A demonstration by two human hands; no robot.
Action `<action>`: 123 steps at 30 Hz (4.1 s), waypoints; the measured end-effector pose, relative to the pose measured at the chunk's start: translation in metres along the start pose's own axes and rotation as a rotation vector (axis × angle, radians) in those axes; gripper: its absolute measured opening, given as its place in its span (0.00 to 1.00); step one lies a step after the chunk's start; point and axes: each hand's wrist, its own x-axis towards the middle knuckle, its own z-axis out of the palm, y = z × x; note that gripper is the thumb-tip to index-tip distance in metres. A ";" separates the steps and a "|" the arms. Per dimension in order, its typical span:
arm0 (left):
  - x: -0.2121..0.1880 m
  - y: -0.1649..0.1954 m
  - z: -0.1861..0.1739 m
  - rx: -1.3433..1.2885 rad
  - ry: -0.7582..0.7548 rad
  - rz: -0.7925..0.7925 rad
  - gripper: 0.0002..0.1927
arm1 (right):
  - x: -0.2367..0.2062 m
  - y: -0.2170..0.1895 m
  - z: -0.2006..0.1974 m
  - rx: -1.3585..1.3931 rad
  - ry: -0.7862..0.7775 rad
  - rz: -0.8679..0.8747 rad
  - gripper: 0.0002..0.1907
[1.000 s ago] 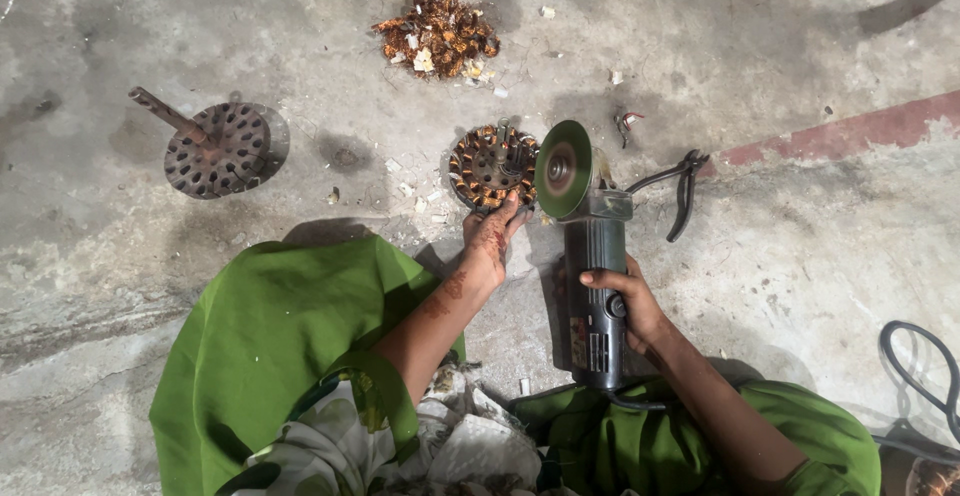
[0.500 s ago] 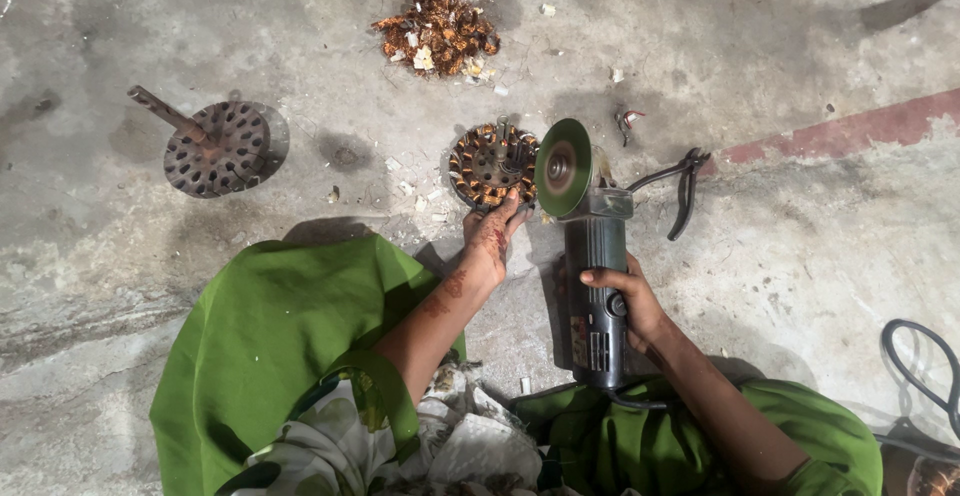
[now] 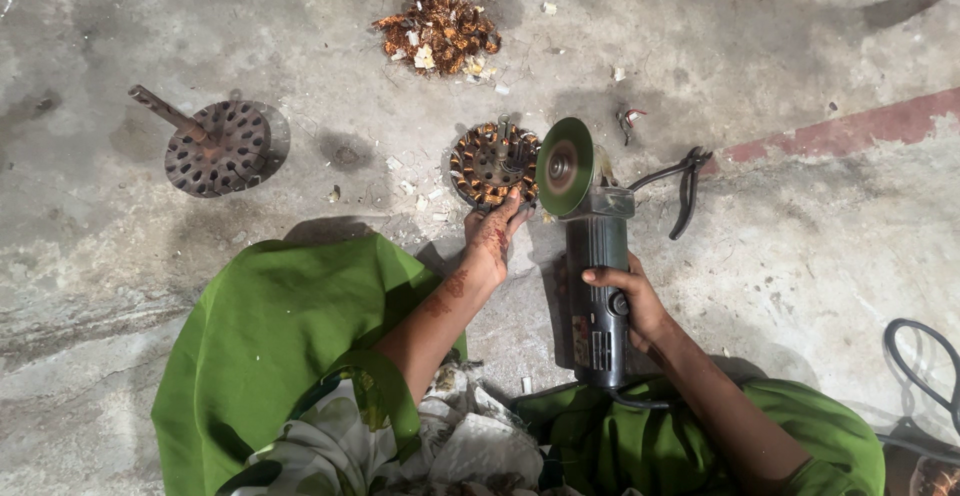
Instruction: The person uses an angle grinder to trim copper windings on a motor stator, then uses a screwdriver and pliers to adjust and remove wire sections. The person sits on the floor throughout the task.
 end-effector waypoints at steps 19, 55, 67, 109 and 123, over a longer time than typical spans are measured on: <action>-0.002 0.001 0.001 -0.006 -0.010 0.006 0.19 | -0.002 -0.002 0.003 0.044 -0.056 -0.035 0.36; 0.007 0.007 -0.001 -0.041 -0.013 -0.219 0.34 | -0.001 0.011 -0.009 0.196 -0.051 -0.037 0.33; 0.011 0.008 -0.003 -0.036 -0.091 -0.186 0.31 | -0.003 0.008 -0.004 0.134 -0.051 -0.052 0.34; 0.005 0.009 0.001 -0.001 -0.093 -0.196 0.36 | -0.003 0.001 -0.001 0.087 -0.017 -0.017 0.37; 0.009 0.007 -0.003 -0.055 -0.105 -0.205 0.34 | -0.004 -0.003 0.003 0.034 -0.036 -0.034 0.34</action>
